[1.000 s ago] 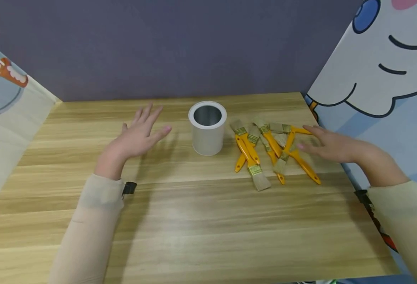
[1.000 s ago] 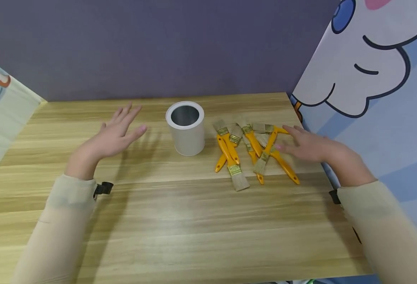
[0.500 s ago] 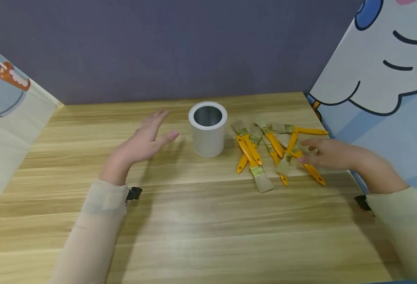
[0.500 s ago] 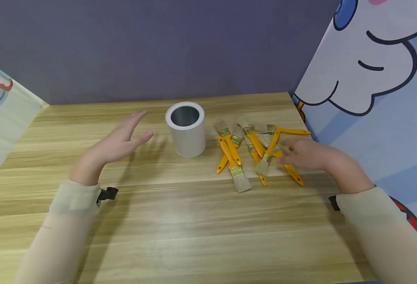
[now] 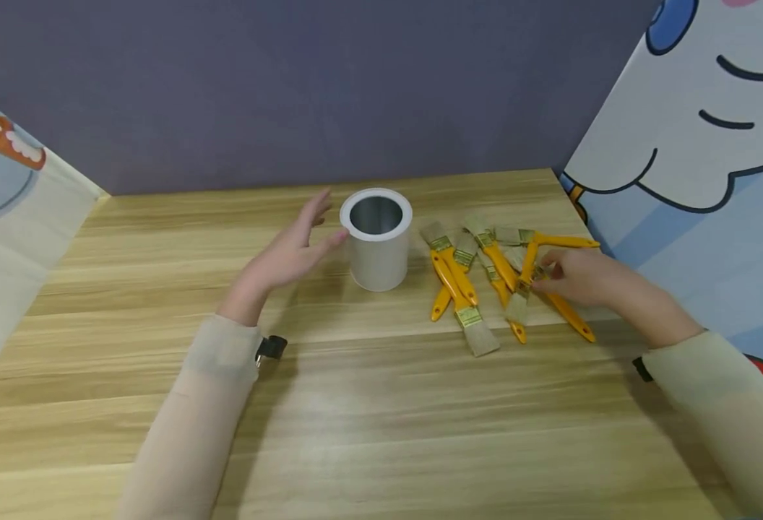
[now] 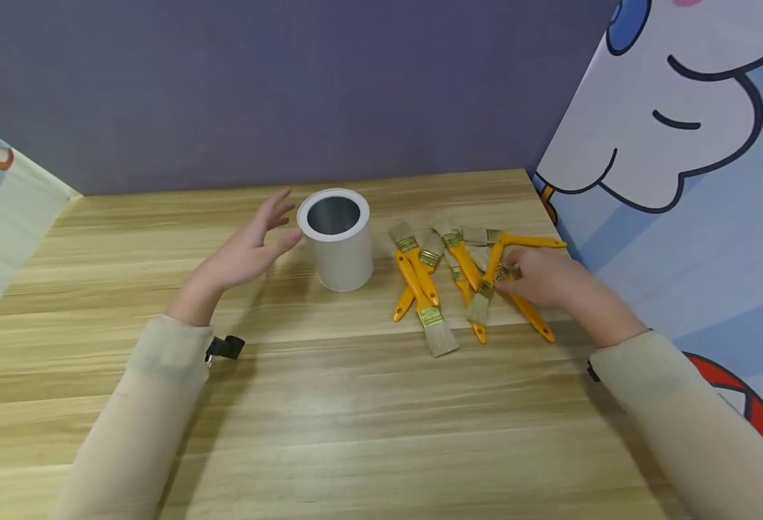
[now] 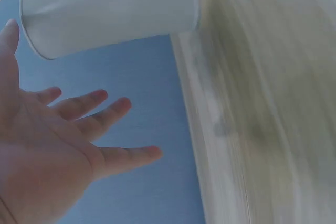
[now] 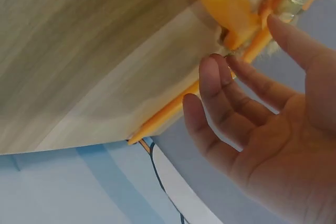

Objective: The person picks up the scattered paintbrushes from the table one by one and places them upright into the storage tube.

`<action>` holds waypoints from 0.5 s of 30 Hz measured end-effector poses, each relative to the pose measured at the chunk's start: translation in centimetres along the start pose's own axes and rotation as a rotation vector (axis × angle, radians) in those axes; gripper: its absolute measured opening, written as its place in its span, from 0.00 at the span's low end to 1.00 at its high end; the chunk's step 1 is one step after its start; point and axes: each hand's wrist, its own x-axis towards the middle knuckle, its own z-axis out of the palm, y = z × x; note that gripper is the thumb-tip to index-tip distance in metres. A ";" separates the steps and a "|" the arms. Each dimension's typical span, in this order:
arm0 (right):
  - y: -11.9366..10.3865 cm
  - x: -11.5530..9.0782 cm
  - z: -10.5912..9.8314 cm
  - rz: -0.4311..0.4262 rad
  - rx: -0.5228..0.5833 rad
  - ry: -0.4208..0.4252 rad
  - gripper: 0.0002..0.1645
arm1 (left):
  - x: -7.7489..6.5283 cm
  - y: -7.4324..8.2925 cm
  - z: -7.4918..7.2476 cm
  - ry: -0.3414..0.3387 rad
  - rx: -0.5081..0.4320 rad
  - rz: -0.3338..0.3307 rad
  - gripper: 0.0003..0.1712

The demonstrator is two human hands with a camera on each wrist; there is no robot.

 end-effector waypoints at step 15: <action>-0.8 2.9 0.3 0.070 0.005 0.015 0.28 | 1.5 1.0 0.7 0.021 -0.232 -0.020 0.37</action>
